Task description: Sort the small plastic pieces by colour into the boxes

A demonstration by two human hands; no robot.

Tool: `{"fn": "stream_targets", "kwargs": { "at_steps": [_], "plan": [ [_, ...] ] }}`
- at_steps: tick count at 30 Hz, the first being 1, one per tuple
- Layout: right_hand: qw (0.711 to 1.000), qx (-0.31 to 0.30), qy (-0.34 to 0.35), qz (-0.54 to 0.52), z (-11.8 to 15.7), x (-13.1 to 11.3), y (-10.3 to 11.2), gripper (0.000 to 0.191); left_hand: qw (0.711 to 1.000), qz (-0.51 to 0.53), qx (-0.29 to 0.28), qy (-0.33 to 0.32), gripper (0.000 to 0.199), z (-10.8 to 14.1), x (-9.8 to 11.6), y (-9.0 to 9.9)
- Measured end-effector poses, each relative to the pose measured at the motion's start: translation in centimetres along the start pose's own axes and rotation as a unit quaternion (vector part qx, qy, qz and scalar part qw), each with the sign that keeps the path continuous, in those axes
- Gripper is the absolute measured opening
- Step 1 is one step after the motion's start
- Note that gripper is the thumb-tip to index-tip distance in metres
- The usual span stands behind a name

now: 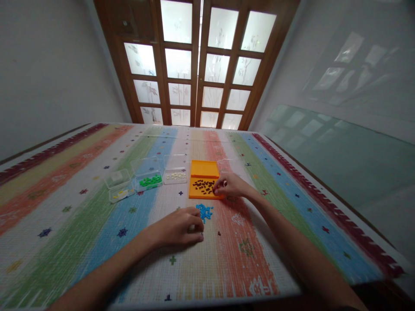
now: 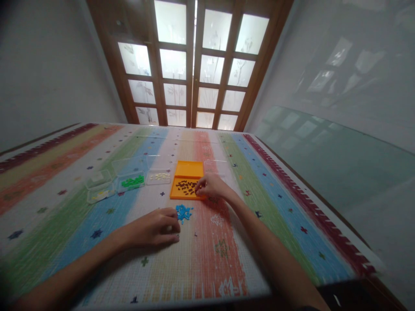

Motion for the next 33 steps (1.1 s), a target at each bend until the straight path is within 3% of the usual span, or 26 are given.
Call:
{"fn": "stream_targets", "kwargs": {
  "at_steps": [3,6,8,12,16,21,27,33],
  "plan": [
    [0.998,-0.002,0.059,-0.023,1.6,-0.1,0.7,0.014,1.0,-0.009,0.003,-0.001,0.007,0.1,-0.2,0.0],
    [0.989,-0.087,0.107,-0.053,4.0,-0.3,0.7,0.014,1.0,-0.012,0.005,0.004,0.009,0.1,-0.3,0.0],
    [0.98,-0.147,0.12,-0.057,5.7,-0.5,0.1,0.016,1.0,-0.009,0.005,0.001,0.009,0.1,-0.2,0.0],
    [0.971,-0.198,0.114,-0.069,8.3,-0.9,-2.1,0.02,1.0,-0.011,0.004,0.001,0.01,0.0,0.1,0.0],
    [0.98,-0.16,0.1,-0.061,9.5,-0.9,-3.9,0.018,1.0,-0.011,-0.004,-0.006,0.009,0.0,0.2,-0.2],
    [0.984,-0.125,0.122,-0.045,9.8,-0.9,-4.3,0.014,0.999,-0.021,-0.017,-0.018,0.011,-0.3,0.3,-0.2],
    [0.989,-0.057,0.134,-0.039,8.8,-1.1,-2.8,0.017,0.997,-0.063,0.041,-0.031,0.016,-0.8,0.1,1.4],
    [0.994,0.072,0.081,-0.028,5.2,-0.4,-0.6,0.017,0.983,-0.166,0.082,0.016,0.017,-2.0,-2.9,3.7]
  ]
}}
Point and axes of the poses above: each hand's wrist, its own z-axis away from the middle knuckle, its own y-axis out of the back of the hand, x = y × z, the point moved 2 cm from there along -z, towards the middle knuckle, and after that the axes turned 15 degrees about -y, right-handed, at the moved point
